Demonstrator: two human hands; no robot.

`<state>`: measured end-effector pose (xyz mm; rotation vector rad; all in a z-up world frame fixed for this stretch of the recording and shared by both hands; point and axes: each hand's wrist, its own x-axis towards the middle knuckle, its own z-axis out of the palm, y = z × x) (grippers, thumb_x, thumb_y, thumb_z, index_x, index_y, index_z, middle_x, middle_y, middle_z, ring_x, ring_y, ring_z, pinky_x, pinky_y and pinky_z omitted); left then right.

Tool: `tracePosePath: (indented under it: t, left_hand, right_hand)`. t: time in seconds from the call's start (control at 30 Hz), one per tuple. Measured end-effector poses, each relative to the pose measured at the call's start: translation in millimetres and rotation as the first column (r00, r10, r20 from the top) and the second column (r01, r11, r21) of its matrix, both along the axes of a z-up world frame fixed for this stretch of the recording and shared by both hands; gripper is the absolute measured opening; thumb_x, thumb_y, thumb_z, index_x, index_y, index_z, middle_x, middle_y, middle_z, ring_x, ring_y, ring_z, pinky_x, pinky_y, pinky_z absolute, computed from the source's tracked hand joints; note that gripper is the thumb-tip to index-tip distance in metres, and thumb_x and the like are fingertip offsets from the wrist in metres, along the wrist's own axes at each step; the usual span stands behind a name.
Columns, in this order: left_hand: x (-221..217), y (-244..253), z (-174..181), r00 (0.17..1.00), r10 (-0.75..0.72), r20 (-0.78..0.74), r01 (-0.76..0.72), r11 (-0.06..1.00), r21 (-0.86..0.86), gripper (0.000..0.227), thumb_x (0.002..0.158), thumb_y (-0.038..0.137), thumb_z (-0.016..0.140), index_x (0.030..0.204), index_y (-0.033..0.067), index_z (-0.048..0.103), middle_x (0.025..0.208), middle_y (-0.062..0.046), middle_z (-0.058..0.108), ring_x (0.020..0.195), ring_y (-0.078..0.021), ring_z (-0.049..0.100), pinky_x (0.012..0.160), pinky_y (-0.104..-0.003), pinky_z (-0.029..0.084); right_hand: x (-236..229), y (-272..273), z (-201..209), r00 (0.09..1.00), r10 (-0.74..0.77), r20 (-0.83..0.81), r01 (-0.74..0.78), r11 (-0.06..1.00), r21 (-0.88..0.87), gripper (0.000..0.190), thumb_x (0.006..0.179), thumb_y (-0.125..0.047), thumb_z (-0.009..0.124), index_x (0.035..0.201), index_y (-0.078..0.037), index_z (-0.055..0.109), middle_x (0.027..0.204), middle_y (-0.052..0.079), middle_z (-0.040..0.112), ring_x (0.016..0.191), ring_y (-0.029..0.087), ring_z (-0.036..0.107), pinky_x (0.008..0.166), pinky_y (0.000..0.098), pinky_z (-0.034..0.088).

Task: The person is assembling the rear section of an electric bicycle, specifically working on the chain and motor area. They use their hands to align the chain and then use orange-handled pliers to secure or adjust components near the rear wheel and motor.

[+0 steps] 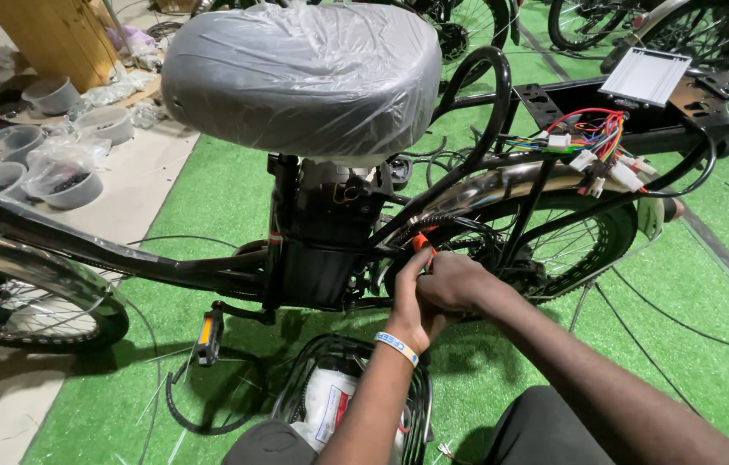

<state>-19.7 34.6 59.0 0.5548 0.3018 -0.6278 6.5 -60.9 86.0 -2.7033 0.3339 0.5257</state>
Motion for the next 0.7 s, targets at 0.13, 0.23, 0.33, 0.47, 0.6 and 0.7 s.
tracePosePath:
  t: [0.13,0.23,0.33,0.47,0.6,0.7]
  left_hand:
    - [0,10,15,0.998,-0.042,0.046,0.036,0.992,0.120,0.058,0.070,0.048,0.078,0.110,0.0104,0.060,0.087,-0.007,0.064,0.077,-0.0244,0.061,0.067,-0.035,0.047]
    - [0,9,18,0.991,-0.106,0.077,0.086,0.969,0.231,0.062,0.071,0.054,0.074,0.114,0.0139,0.057,0.090,-0.005,0.061,0.082,-0.0241,0.058,0.069,-0.035,0.043]
    - [2,6,22,0.993,-0.099,0.071,0.081,0.970,0.228,0.060,0.072,0.054,0.074,0.114,0.0135,0.057,0.091,-0.006,0.061,0.083,-0.0254,0.057,0.069,-0.036,0.043]
    - [13,-4,-2,0.999,-0.049,0.016,0.044,0.976,0.212,0.052,0.074,0.049,0.075,0.110,0.0153,0.058,0.093,-0.007,0.061,0.086,-0.0273,0.057,0.073,-0.040,0.044]
    - [20,-7,-3,0.997,-0.073,0.036,0.060,0.961,0.270,0.066,0.072,0.056,0.074,0.122,0.0168,0.056,0.107,-0.008,0.062,0.097,-0.0299,0.058,0.080,-0.047,0.046]
    - [17,-7,0,0.995,-0.076,0.059,0.057,0.960,0.274,0.069,0.074,0.058,0.071,0.125,0.0146,0.054,0.109,-0.009,0.060,0.099,-0.0306,0.058,0.082,-0.048,0.048]
  right_hand:
    - [4,-10,-2,0.999,0.010,-0.030,-0.009,1.000,0.030,0.051,0.070,-0.047,0.054,0.088,-0.003,0.073,0.090,0.019,0.071,0.095,0.039,0.068,0.079,0.0495,0.052]
    - [3,-13,5,0.999,0.017,-0.035,-0.016,0.999,0.029,0.050,0.067,-0.046,0.055,0.086,-0.003,0.072,0.085,0.017,0.072,0.093,0.038,0.069,0.078,0.0490,0.053]
    - [7,-17,5,0.999,0.018,-0.029,-0.018,1.000,-0.001,0.044,0.065,-0.042,0.057,0.081,-0.003,0.071,0.076,0.015,0.071,0.085,0.036,0.069,0.075,0.0473,0.053]
    - [-3,-4,21,0.999,-0.031,-0.016,0.031,1.000,0.000,0.039,0.064,-0.036,0.056,0.078,-0.003,0.072,0.072,0.015,0.069,0.079,0.036,0.070,0.071,0.0464,0.054]
    - [-3,-3,23,0.999,-0.041,-0.005,0.041,0.999,0.010,0.040,0.062,-0.038,0.057,0.079,-0.005,0.074,0.074,0.016,0.071,0.078,0.033,0.071,0.072,0.0471,0.054]
    - [-6,-1,25,1.000,0.015,-0.002,-0.016,0.996,-0.090,0.035,0.057,-0.035,0.060,0.074,-0.009,0.076,0.076,0.014,0.072,0.088,0.037,0.070,0.075,0.0452,0.054]
